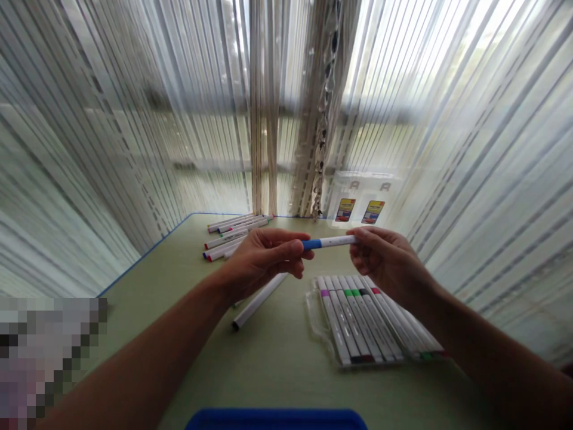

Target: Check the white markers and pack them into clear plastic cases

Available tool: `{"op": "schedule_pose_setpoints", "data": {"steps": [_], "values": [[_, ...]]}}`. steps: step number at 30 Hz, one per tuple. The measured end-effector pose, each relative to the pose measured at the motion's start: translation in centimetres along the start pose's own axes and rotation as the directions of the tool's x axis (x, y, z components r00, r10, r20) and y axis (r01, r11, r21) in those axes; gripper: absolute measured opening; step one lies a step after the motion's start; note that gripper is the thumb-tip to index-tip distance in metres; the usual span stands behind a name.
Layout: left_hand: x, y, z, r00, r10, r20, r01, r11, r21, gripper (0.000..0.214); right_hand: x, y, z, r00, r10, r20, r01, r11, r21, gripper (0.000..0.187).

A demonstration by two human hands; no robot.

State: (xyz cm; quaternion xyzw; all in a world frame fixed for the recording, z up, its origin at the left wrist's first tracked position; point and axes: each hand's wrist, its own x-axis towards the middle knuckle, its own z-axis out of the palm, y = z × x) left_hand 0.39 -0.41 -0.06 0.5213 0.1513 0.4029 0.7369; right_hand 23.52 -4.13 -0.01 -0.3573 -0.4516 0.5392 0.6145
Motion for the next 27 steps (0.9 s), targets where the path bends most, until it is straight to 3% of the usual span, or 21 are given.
{"op": "schedule_pose_setpoints", "data": {"steps": [17,27], "values": [[0.68,-0.22,-0.62,0.978,0.009,-0.206,0.025,0.987,0.158,0.018,-0.49,0.22,0.27,0.992,-0.126,0.005,0.125,0.978,-0.166,0.022],[0.65,-0.25,-0.13,0.976,0.0,-0.216,0.059,0.962,0.265,0.021,-0.34,0.34,0.18,0.994,-0.108,-0.002,0.105,0.976,-0.19,0.024]]}}
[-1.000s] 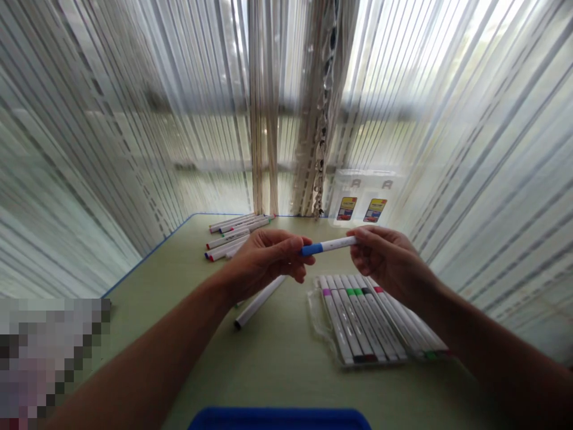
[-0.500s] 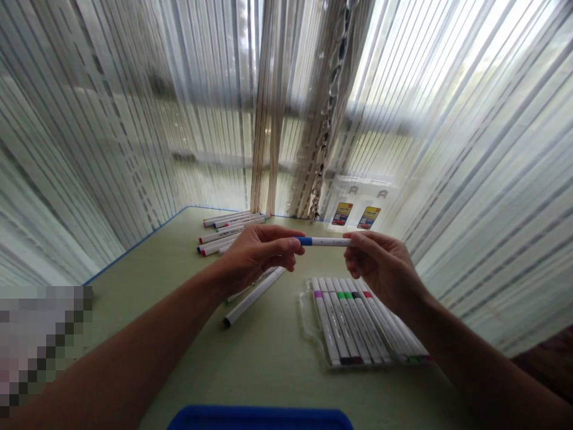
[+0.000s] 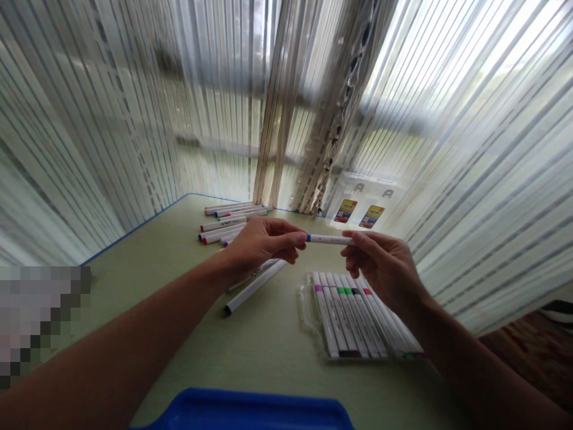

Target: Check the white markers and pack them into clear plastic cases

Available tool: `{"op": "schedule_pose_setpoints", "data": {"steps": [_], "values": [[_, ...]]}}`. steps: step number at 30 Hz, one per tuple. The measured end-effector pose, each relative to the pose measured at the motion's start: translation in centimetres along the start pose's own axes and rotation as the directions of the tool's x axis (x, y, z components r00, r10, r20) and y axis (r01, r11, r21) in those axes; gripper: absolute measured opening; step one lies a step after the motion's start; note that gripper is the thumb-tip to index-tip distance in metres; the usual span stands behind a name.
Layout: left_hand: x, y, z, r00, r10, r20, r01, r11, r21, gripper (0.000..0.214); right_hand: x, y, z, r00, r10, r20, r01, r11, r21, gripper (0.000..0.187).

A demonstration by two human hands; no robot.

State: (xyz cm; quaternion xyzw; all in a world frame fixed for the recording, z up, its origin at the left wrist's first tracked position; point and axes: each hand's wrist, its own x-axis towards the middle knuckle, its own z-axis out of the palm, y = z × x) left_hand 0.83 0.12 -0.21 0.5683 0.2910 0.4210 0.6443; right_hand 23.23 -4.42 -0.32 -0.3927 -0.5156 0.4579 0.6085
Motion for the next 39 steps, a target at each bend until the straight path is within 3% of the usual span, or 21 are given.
{"op": "schedule_pose_setpoints", "data": {"steps": [6,15,27,39], "values": [[0.13,-0.34,-0.09,1.0,0.009,0.017,-0.01,0.999,0.05,0.029,-0.07,0.02,0.06,1.0,0.01,0.011,-0.009,0.999,-0.04,0.025],[0.11,-0.27,0.09,1.0,0.0,0.028,-0.001,1.0,0.008,0.026,-0.19,0.08,0.21,0.999,0.01,0.047,-0.008,0.999,-0.04,0.024],[-0.1,-0.34,0.31,0.998,0.016,0.057,-0.021,0.995,0.097,0.026,-0.3,0.29,0.01,0.997,0.016,0.071,-0.011,0.998,-0.069,0.022],[-0.13,-0.19,0.69,0.999,0.015,0.051,-0.016,0.999,0.03,0.019,-0.35,0.27,0.05,0.997,0.018,0.08,-0.013,0.998,-0.059,0.019]]}}
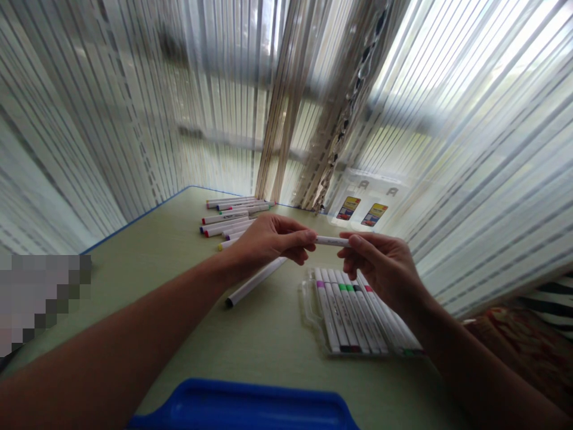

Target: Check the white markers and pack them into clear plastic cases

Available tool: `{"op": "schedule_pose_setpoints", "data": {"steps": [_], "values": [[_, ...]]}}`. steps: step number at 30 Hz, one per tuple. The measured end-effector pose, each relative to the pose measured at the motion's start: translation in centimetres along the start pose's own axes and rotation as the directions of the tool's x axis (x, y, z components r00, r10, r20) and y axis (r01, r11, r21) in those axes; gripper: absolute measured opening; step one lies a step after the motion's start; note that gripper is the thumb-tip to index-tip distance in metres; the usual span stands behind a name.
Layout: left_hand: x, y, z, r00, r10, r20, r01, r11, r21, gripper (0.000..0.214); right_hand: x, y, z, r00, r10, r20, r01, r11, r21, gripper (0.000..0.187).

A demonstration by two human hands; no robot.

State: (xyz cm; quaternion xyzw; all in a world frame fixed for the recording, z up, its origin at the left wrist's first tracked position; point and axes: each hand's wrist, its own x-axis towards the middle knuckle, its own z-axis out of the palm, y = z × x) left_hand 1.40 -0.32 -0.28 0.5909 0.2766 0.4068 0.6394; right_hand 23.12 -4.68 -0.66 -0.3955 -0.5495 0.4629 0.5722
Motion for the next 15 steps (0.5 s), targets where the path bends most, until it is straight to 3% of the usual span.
{"op": "schedule_pose_setpoints", "data": {"steps": [15], "values": [[0.07,-0.13,0.33,0.999,0.045,0.014,-0.046,0.99,0.132,0.021,-0.1,0.5,-0.09,0.997,-0.031,0.07,0.031,0.999,-0.006,0.015]]}}
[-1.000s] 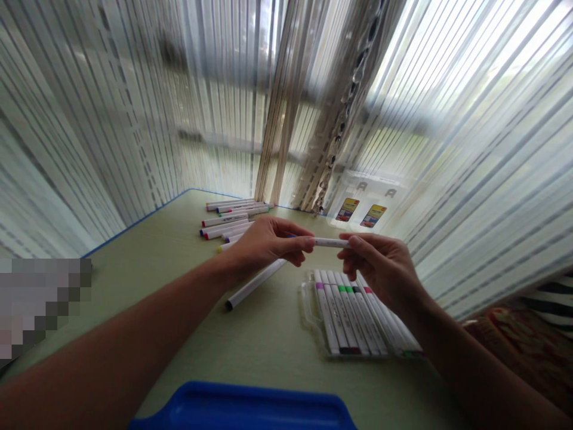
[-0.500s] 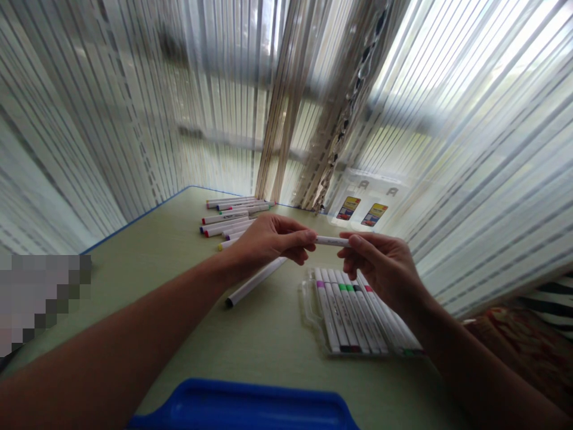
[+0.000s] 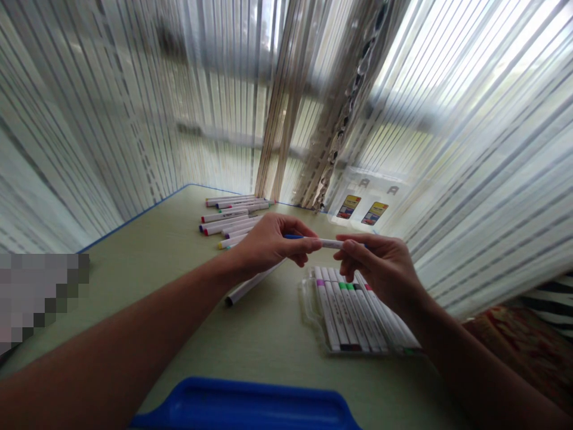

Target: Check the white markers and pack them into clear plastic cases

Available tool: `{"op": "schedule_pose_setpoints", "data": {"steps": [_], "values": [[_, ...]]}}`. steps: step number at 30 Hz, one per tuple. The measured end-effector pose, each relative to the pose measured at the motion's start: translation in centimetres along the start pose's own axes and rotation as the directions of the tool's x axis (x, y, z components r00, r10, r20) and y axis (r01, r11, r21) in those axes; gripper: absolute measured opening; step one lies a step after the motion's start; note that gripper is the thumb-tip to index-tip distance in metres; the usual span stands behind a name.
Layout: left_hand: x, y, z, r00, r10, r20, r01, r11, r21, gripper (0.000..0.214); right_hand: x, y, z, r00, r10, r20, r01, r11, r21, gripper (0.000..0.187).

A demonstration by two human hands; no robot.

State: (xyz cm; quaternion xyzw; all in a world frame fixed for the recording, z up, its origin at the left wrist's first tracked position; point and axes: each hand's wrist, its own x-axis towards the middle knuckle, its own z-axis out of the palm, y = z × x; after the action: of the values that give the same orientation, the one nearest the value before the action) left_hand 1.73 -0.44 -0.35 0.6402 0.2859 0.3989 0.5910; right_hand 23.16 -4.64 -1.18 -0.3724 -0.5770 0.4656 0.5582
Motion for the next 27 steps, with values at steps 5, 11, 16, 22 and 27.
{"op": "schedule_pose_setpoints", "data": {"steps": [5,11,16,22,27], "values": [[-0.14,0.21,0.18,1.0,0.005,0.012,-0.006,1.0,0.008,0.022,-0.08,0.04,-0.03,1.0,-0.013,0.021,0.013,1.0,-0.024,0.014],[-0.08,-0.15,0.22,0.999,0.009,0.048,-0.009,1.0,0.004,0.023,-0.13,-0.05,0.25,0.999,-0.041,0.009,0.041,0.991,-0.129,0.016],[-0.07,-0.38,0.56,0.994,0.042,0.097,-0.051,0.994,0.097,0.028,-0.29,-0.35,0.48,0.998,-0.057,0.021,0.06,0.975,-0.214,0.022],[-0.08,-0.43,1.0,0.993,0.063,0.103,-0.075,0.99,0.116,0.035,-0.39,-0.47,0.6,0.998,-0.056,0.016,0.058,0.968,-0.245,0.029],[-0.01,-0.61,0.86,0.99,0.061,0.129,-0.076,0.991,0.113,0.032,-0.39,-0.68,0.76,0.999,-0.049,0.024,0.054,0.961,-0.271,0.03]]}}
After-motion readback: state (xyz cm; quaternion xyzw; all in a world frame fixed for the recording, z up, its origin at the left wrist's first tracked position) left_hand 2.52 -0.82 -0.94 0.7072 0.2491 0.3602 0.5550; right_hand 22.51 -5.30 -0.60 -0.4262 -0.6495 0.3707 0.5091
